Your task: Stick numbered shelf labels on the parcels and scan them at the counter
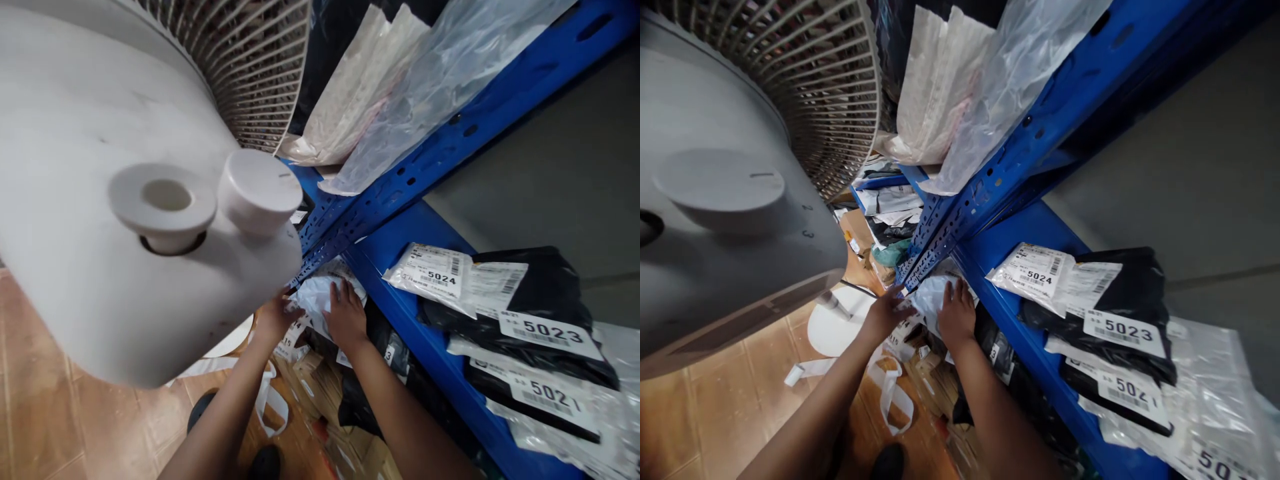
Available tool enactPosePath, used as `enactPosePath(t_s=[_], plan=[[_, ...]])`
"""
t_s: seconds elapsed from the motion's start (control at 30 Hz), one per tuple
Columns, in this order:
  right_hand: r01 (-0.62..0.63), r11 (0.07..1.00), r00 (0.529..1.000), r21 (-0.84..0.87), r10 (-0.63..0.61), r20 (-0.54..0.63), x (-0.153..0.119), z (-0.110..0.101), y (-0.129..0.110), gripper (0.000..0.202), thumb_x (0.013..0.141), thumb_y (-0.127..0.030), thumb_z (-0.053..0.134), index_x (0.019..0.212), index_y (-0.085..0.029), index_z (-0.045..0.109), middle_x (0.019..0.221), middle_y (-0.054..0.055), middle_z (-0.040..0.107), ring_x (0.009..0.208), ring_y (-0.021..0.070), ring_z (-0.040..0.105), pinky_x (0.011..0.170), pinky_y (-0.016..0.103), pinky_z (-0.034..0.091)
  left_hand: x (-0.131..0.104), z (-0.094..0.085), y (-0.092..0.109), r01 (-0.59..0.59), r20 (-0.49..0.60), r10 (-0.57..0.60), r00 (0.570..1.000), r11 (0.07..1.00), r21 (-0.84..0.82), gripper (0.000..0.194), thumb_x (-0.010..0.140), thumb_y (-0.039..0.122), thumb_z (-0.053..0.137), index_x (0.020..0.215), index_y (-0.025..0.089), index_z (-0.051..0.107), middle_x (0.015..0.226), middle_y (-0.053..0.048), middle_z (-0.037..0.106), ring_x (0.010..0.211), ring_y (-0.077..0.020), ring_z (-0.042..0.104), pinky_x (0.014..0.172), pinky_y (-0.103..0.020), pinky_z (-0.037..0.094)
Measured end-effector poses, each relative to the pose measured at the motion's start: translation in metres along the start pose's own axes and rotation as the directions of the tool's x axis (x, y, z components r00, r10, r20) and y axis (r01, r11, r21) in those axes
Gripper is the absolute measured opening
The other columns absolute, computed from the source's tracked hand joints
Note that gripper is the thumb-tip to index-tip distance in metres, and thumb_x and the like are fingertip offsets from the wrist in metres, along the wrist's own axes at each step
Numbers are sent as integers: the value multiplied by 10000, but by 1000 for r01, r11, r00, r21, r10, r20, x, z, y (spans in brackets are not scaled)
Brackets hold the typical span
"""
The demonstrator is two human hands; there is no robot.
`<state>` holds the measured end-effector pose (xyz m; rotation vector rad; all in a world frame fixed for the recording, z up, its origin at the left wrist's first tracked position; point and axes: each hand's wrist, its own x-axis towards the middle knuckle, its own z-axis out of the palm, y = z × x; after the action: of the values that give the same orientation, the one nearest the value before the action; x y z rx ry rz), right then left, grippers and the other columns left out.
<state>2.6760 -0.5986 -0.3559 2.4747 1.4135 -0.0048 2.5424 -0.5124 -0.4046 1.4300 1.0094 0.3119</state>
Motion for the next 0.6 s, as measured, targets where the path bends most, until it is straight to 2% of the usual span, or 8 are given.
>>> enactPosePath(t_s=[0.03, 0.07, 0.1, 0.17, 0.3, 0.4, 0.5, 0.6], plan=[[5, 1000, 1000, 21, -5, -3, -1, 1, 1, 677, 794, -234, 640, 1385, -39, 373, 1465, 265, 304, 1366, 356, 290, 1096, 438, 309, 3, 0, 0, 15, 1, -15, 1000, 968, -249, 686, 663, 255, 739, 1284, 121, 481, 933, -117, 719, 859, -239, 671, 762, -325, 509], [13, 999, 1000, 44, -12, -9, -2, 1, 2, 675, 791, -219, 638, 1384, -36, 373, 1468, 262, 300, 1371, 354, 280, 1107, 438, 294, 5, 1, 0, 19, 20, -11, 1000, 886, -463, 690, 631, 271, 766, 1253, 132, 503, 869, -83, 723, 801, -215, 672, 729, -307, 511], [21, 997, 1000, 73, -20, -15, -2, 1, 4, 672, 785, -201, 639, 1380, -33, 379, 1470, 258, 299, 1375, 353, 270, 1116, 439, 280, 8, 3, -1, 21, 48, 11, 999, 794, -608, 700, 604, 299, 786, 1231, 147, 514, 825, -55, 721, 757, -196, 668, 705, -296, 512], [55, 986, 998, 157, -51, -30, -4, 2, 8, 652, 762, -147, 631, 1363, -30, 406, 1468, 237, 324, 1382, 339, 261, 1134, 441, 253, 13, 10, -2, 35, 88, 46, 995, 667, -744, 739, 544, 338, 822, 1200, 170, 526, 784, -24, 712, 707, -174, 657, 687, -293, 510], [145, 902, 989, 406, -121, -83, -7, 6, 18, 606, 711, -26, 507, 1314, -60, 459, 1374, 166, 497, 1350, 276, 350, 1146, 480, 224, 19, 22, -10, 1, 68, 77, 995, 653, -757, 748, 491, 299, 848, 1166, 176, 549, 846, -37, 698, 754, -167, 644, 722, -299, 502], [164, 787, 984, 594, -90, -153, -7, 9, 23, 502, 735, -32, 398, 1206, -123, 548, 1151, 115, 668, 1277, 233, 457, 1130, 522, 221, 22, 28, -14, -47, 40, 111, 993, 682, -730, 647, 539, 267, 818, 1136, 191, 581, 947, -57, 686, 826, -177, 631, 752, -315, 497], [136, 671, 984, 729, -3, -181, -6, 10, 24, 323, 833, -166, 399, 1064, -180, 624, 1024, 88, 710, 1173, 232, 550, 1106, 518, 241, 21, 32, -16, -68, 49, 146, 988, 696, -714, 559, 576, 235, 787, 1106, 203, 612, 1030, -71, 681, 921, -200, 617, 797, -334, 486], [89, 609, 984, 788, 70, -166, -4, 7, 23, 274, 817, -341, 539, 1020, -191, 646, 957, 84, 711, 957, 235, 636, 1017, 473, 359, 20, 34, -15, -85, 51, 171, 984, 699, -710, 523, 575, 218, 780, 1077, 211, 633, 1149, -88, 656, 1106, -232, 557, 895, -353, 449]])
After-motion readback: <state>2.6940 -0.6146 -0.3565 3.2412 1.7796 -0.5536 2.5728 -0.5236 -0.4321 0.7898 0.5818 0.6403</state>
